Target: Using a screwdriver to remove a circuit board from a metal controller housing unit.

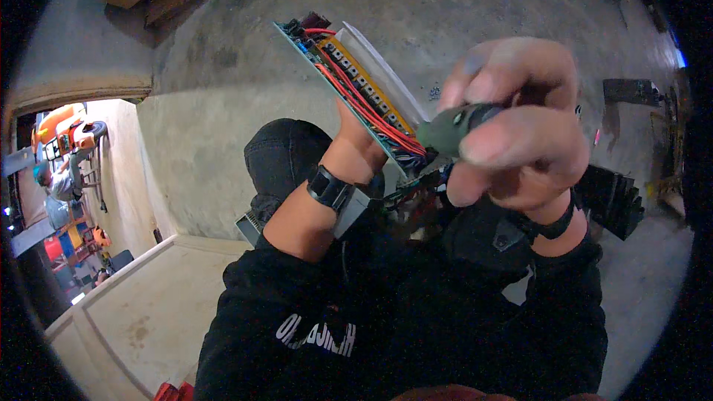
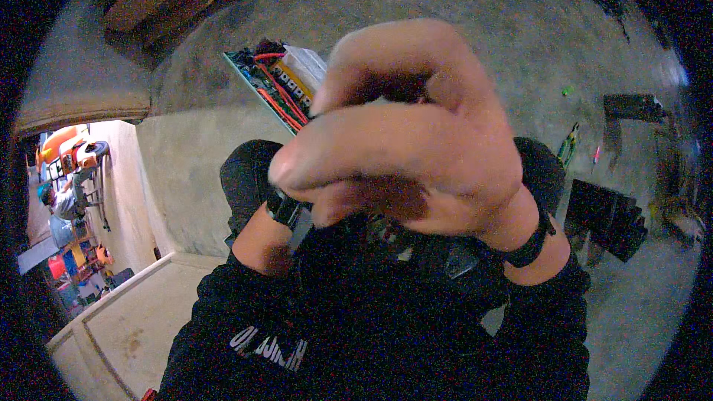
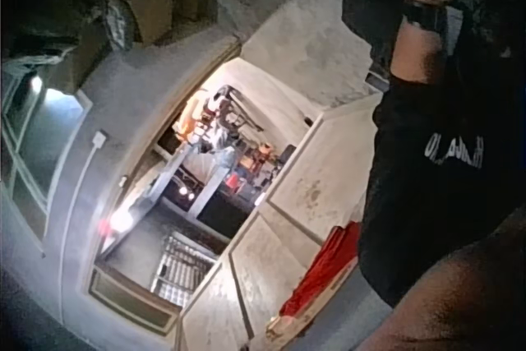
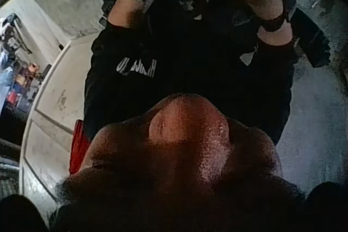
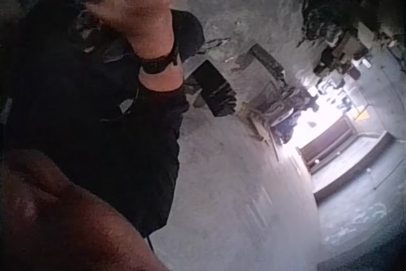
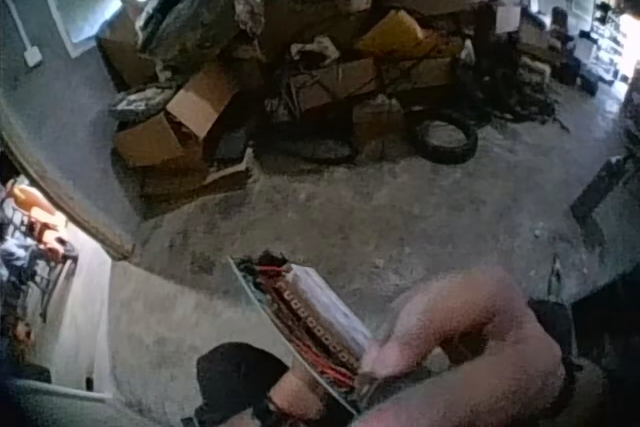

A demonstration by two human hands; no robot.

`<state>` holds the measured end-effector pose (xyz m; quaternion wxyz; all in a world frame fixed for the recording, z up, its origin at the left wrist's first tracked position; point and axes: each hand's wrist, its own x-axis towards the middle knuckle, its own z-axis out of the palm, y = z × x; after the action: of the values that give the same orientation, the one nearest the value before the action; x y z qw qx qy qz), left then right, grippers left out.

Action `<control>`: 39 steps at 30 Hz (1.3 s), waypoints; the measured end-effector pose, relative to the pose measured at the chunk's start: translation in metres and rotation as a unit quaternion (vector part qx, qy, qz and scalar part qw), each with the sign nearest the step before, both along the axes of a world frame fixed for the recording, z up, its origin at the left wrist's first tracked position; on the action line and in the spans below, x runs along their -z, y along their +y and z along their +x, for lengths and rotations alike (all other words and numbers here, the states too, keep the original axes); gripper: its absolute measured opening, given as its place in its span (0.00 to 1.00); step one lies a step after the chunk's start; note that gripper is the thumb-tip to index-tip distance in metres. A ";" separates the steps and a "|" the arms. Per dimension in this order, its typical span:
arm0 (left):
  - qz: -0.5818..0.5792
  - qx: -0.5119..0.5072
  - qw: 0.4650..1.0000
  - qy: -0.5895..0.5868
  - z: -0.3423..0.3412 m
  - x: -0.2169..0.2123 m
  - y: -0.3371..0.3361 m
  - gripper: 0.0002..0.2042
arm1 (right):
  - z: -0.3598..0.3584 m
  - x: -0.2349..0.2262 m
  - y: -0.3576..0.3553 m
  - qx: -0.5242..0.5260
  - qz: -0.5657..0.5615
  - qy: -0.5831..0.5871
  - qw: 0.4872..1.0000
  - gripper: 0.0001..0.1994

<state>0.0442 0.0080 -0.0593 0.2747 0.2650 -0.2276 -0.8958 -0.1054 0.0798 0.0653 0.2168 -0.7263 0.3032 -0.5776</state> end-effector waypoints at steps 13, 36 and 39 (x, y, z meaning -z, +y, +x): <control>0.002 0.001 1.000 0.002 -0.008 -0.003 0.000 0.13 | -0.005 -0.003 -0.003 0.060 -0.094 0.040 0.993 0.18; -0.051 0.033 0.998 -0.021 0.011 -0.015 0.005 0.14 | -0.004 -0.014 -0.006 0.030 -0.068 0.035 0.997 0.09; -0.048 0.039 0.998 -0.017 0.009 -0.014 0.007 0.14 | 0.000 -0.009 0.001 -0.013 0.016 -0.020 1.000 0.11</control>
<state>0.0528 0.0149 -0.0454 0.2482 0.2578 -0.2846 -0.8893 -0.1054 0.0812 0.0741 0.2417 -0.7153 0.2982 -0.5839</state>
